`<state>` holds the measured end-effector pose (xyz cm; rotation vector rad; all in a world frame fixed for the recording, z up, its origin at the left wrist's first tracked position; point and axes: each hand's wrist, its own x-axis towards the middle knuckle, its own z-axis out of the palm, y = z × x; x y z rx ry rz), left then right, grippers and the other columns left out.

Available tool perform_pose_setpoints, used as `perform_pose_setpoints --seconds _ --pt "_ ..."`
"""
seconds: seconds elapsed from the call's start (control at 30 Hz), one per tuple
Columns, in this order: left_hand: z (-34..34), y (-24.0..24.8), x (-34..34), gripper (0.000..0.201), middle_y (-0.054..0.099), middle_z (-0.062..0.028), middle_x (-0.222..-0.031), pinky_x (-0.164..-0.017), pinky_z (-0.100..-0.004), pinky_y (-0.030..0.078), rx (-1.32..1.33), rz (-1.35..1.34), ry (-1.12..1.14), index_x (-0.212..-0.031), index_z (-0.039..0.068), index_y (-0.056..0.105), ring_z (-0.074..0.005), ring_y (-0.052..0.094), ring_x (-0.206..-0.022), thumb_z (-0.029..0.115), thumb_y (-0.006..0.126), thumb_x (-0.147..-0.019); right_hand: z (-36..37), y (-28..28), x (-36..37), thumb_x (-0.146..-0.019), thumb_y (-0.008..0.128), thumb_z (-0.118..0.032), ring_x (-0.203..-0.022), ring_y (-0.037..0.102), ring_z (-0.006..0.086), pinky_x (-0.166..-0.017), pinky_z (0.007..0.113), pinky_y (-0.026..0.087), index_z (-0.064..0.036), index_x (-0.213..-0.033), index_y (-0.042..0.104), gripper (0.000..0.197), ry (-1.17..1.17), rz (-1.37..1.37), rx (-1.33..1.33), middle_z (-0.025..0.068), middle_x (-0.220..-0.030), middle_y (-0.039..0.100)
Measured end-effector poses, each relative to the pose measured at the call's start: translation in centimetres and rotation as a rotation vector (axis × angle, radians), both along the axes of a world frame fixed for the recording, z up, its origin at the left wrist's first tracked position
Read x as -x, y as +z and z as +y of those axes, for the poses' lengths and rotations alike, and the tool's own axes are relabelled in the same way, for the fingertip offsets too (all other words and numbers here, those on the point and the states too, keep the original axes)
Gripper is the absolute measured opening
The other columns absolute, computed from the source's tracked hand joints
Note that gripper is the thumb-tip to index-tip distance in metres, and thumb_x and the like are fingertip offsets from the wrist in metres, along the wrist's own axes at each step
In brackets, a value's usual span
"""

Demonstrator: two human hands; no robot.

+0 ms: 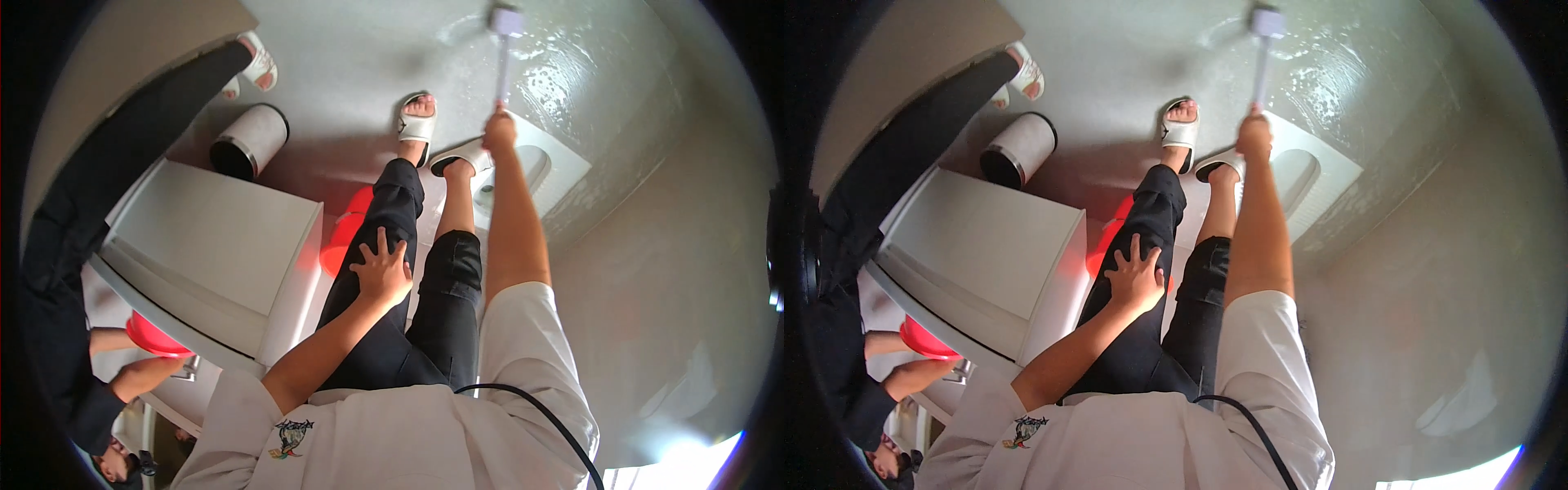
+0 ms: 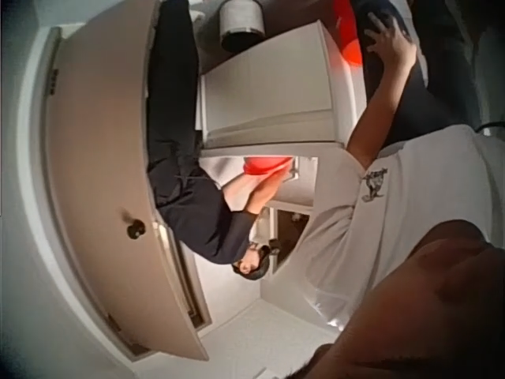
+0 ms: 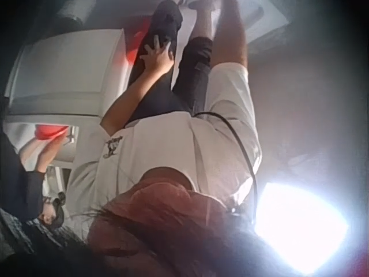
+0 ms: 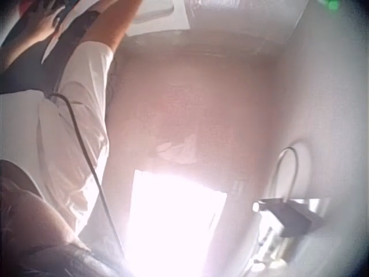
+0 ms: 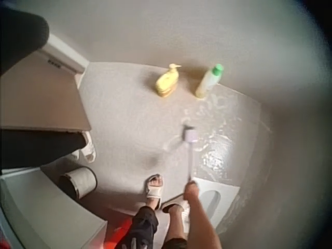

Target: Cleaning the bathroom floor and around the squat toilet using a brush and liquid cleaner.

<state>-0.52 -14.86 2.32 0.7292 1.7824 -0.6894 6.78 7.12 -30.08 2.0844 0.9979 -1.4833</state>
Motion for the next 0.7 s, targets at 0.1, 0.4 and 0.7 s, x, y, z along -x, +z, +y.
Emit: perform_pose_setpoints --seconds 0.1,0.4,0.7 --pt "1.5 -0.4 -0.3 0.051 0.03 -0.0218 -0.156 -0.081 -0.0766 0.044 -0.058 -0.071 0.049 -0.133 0.021 0.056 -0.0546 0.04 -0.127 0.028 0.065 -0.083 6.7 -0.2 -7.1 -0.102 0.027 -0.066 -0.035 0.031 0.0219 -0.037 0.042 0.032 -0.013 -0.067 0.04 0.064 -0.703 0.16 0.164 0.0045 -0.051 0.037" --pt "1.4 1.0 1.2 0.051 0.03 -0.0215 -0.156 -0.081 -0.0774 0.044 -0.038 -0.088 0.133 -0.135 0.02 0.055 -0.0552 0.039 -0.129 0.03 0.064 -0.086 -2.3 7.8 -4.9 -0.1 0.033 -0.066 -0.035 0.034 0.0192 -0.032 0.037 0.031 -0.0116 -0.076 0.042 0.06 -0.224 -0.007 0.184 0.0026 -0.051 0.032" --pt "2.1 0.2 0.4 0.059 0.027 -0.0215 -0.157 -0.084 -0.0752 0.043 -0.038 -0.132 0.15 -0.137 0.02 0.055 -0.0559 0.036 -0.131 0.03 0.068 -0.08 -4.2 -2.7 -1.3 -0.09 0.055 -0.017 -0.105 0.064 0.0425 -0.093 0.047 0.051 0.0054 -0.145 0.035 0.063 1.286 0.273 -0.2 0.0294 -0.111 0.065"
